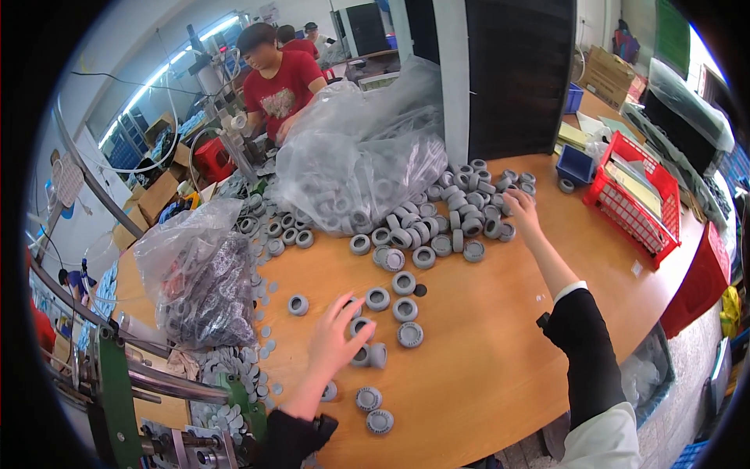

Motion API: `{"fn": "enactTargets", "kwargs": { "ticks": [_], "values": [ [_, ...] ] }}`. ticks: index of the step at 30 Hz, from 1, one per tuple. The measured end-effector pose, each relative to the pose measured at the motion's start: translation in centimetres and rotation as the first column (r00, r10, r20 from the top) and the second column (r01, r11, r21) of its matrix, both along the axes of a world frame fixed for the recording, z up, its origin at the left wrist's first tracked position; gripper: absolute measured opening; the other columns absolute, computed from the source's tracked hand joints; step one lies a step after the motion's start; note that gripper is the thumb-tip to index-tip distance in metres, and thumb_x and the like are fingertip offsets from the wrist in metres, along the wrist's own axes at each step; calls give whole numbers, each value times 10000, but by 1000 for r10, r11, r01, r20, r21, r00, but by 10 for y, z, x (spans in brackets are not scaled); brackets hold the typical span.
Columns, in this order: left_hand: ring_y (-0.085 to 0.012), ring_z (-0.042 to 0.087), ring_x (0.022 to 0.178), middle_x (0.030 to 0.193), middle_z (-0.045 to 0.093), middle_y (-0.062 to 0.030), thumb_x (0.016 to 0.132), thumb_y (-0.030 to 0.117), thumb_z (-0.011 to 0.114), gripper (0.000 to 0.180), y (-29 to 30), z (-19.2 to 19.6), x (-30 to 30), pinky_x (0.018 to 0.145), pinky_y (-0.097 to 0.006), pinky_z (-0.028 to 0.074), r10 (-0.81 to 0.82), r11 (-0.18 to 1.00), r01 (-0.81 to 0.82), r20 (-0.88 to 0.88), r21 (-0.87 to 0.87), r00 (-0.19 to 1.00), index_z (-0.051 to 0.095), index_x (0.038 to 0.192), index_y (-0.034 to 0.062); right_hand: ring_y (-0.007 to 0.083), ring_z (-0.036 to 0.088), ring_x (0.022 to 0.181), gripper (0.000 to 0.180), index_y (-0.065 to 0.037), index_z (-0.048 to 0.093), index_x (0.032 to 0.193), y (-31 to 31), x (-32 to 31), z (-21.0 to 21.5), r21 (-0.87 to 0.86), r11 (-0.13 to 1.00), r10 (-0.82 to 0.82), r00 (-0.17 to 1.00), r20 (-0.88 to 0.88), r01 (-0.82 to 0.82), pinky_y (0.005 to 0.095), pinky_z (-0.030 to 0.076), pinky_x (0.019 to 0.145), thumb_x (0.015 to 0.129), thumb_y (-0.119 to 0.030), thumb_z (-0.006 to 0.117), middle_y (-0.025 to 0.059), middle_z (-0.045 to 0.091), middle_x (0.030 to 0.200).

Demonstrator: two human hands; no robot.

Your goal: Placing plastic ring components and small discs into an industrial press machine and operating the press.

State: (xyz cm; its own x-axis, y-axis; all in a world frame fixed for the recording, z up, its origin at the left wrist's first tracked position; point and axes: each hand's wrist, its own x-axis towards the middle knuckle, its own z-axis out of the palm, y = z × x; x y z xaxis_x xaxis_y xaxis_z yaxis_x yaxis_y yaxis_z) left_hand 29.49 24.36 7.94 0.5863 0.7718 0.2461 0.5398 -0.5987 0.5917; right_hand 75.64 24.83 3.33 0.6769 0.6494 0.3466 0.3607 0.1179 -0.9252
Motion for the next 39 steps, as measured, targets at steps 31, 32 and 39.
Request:
{"fn": "enactTargets", "kwargs": {
  "ticks": [31,32,39],
  "values": [
    [-238,393,1277,1318,513,-30,821,606,529,547,208,-25,238,1056,-421,244,-429,902,372,-360,-219,828,635,1172,201,238,472,1155,326,-40,692,1027,104,69,-59,-193,934,300,953,-41,-302,321,365,992,838,-302,649,133,496,1213],
    [-242,410,1250,1292,529,-33,790,650,532,612,201,-24,235,1041,-410,260,-422,907,389,-390,-163,819,656,1135,160,243,471,1153,316,-48,698,1013,104,57,-65,-188,927,314,946,-82,-324,323,365,993,838,-305,644,133,490,1220],
    [-293,458,1174,1210,565,-118,697,723,572,737,166,-18,204,1005,-404,295,-502,858,408,-335,-313,797,654,1102,113,276,471,1153,245,-98,723,950,93,-16,-93,-132,933,332,943,-38,-334,340,386,983,799,-287,687,168,476,1227]
  ]
}}
